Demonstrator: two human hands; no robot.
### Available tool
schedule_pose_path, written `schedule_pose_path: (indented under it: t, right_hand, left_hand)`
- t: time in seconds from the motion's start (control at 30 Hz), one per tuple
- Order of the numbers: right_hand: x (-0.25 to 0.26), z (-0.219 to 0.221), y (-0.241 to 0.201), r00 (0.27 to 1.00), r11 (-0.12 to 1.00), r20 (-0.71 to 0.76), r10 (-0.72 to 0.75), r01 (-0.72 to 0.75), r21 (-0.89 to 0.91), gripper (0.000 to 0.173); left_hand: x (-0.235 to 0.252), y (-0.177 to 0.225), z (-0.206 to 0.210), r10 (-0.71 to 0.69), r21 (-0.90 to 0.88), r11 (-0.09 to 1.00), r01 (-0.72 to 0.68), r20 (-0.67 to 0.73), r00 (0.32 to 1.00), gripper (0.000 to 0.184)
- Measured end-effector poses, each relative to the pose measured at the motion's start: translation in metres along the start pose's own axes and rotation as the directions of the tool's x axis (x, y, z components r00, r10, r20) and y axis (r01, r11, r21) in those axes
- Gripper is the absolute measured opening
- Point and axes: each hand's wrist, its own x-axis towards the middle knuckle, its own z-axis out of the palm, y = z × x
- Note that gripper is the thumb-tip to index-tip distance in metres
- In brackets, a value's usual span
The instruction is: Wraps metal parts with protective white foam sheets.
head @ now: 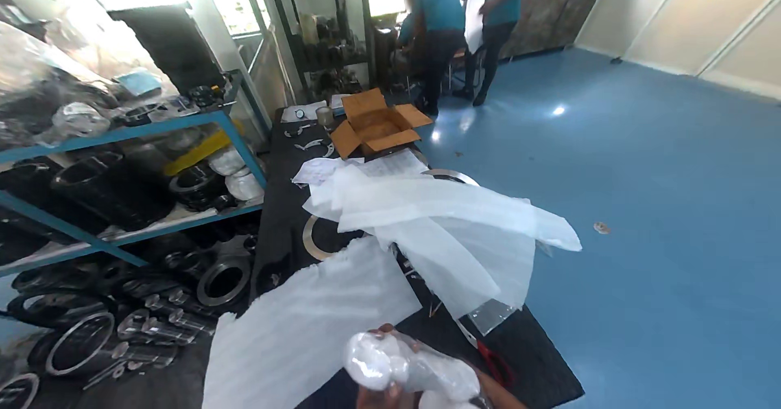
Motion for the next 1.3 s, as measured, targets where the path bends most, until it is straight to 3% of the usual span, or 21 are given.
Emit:
schedule_pose_path:
  t: [0.07, 0.13, 0.2, 0.27, 0.33, 0.4, 0.47, 0.5, 0.67, 0.77, 0.87, 0.97, 1.13, 1.23, 1.3]
  right_hand:
    - [0.002, -0.03, 0.007, 0.986, 0.995, 0.156, -0.062, 0.073, -0.063, 0.071]
    - [0.002, -0.052, -0.003, 0.972, 0.964, 0.228, -0.05, 0.107, -0.244, 0.081]
    - [0.001, -0.065, -0.029, 0.966, 0.913, 0.257, 0.021, 0.086, -0.399, 0.089]
    - [0.005, -0.073, -0.053, 0.938, 0.844, 0.333, 0.092, 0.104, -0.526, 0.088]
    - [0.012, -0.072, -0.075, 0.892, 0.746, 0.425, 0.154, 0.178, -0.642, 0.084]
    - [0.023, -0.057, -0.091, 0.847, 0.649, 0.486, 0.214, 0.248, -0.719, 0.08]
    - [0.031, -0.035, -0.106, 0.822, 0.571, 0.476, 0.312, 0.239, -0.786, 0.079]
    - [0.034, -0.026, -0.113, 0.821, 0.539, 0.441, 0.363, 0.201, -0.818, 0.08]
    - [0.035, -0.024, -0.133, 0.847, 0.459, 0.18, 0.5, -0.083, -0.885, 0.107]
    - [0.025, -0.039, -0.14, 0.872, 0.419, 0.02, 0.49, -0.215, -0.882, 0.107]
    - [0.014, -0.025, -0.119, 0.844, 0.393, -0.028, 0.535, -0.278, -0.877, 0.111]
    - [0.004, 0.007, -0.08, 0.845, 0.48, -0.006, 0.535, -0.31, -0.821, 0.108]
    - [-0.002, 0.041, -0.028, 0.879, 0.516, -0.101, 0.467, -0.363, -0.776, 0.116]
    - [-0.001, 0.052, -0.007, 0.901, 0.489, -0.182, 0.395, -0.374, -0.788, 0.123]
    - [0.002, 0.045, 0.005, 0.915, 0.456, -0.243, 0.322, -0.375, -0.807, 0.126]
  left_hand:
    - [-0.007, 0.012, -0.009, -0.018, 0.209, 0.978, 0.01, 0.037, 0.999, 0.054]
    - [-0.016, 0.041, -0.018, -0.132, 0.462, 0.885, 0.052, 0.144, 0.981, 0.057]
    - [-0.032, 0.074, -0.008, -0.342, 0.441, 0.868, 0.227, 0.201, 0.918, 0.063]
    - [-0.044, 0.092, -0.001, -0.549, 0.335, 0.814, 0.475, 0.174, 0.817, 0.08]
    - [-0.04, 0.097, -0.002, -0.751, 0.356, 0.645, 0.676, 0.13, 0.648, 0.084]
    - [-0.029, 0.09, 0.012, -0.882, 0.588, 0.392, 0.707, 0.021, 0.471, 0.073]
    - [-0.027, 0.07, 0.03, -0.892, 0.729, 0.18, 0.66, -0.161, 0.421, 0.053]
    - [-0.032, 0.06, 0.031, -0.869, 0.733, 0.168, 0.659, -0.205, 0.449, 0.045]
    - [-0.065, 0.041, 0.018, -0.677, 0.577, 0.449, 0.682, -0.279, 0.681, 0.022]
    - [-0.065, 0.044, 0.009, -0.517, 0.498, 0.544, 0.676, -0.436, 0.737, 0.017]
    - [-0.051, 0.046, 0.006, -0.373, 0.49, 0.583, 0.648, -0.546, 0.75, 0.022]
    - [-0.031, 0.033, 0.006, -0.211, 0.431, 0.708, 0.559, -0.627, 0.75, 0.022]
    - [0.012, 0.0, 0.012, 0.039, 0.376, 0.818, 0.434, -0.79, 0.611, 0.02]
    - [0.02, -0.016, 0.021, -0.022, 0.275, 0.854, 0.442, -0.829, 0.559, 0.023]
    - [0.015, -0.021, 0.031, -0.101, 0.198, 0.877, 0.438, -0.815, 0.571, 0.021]
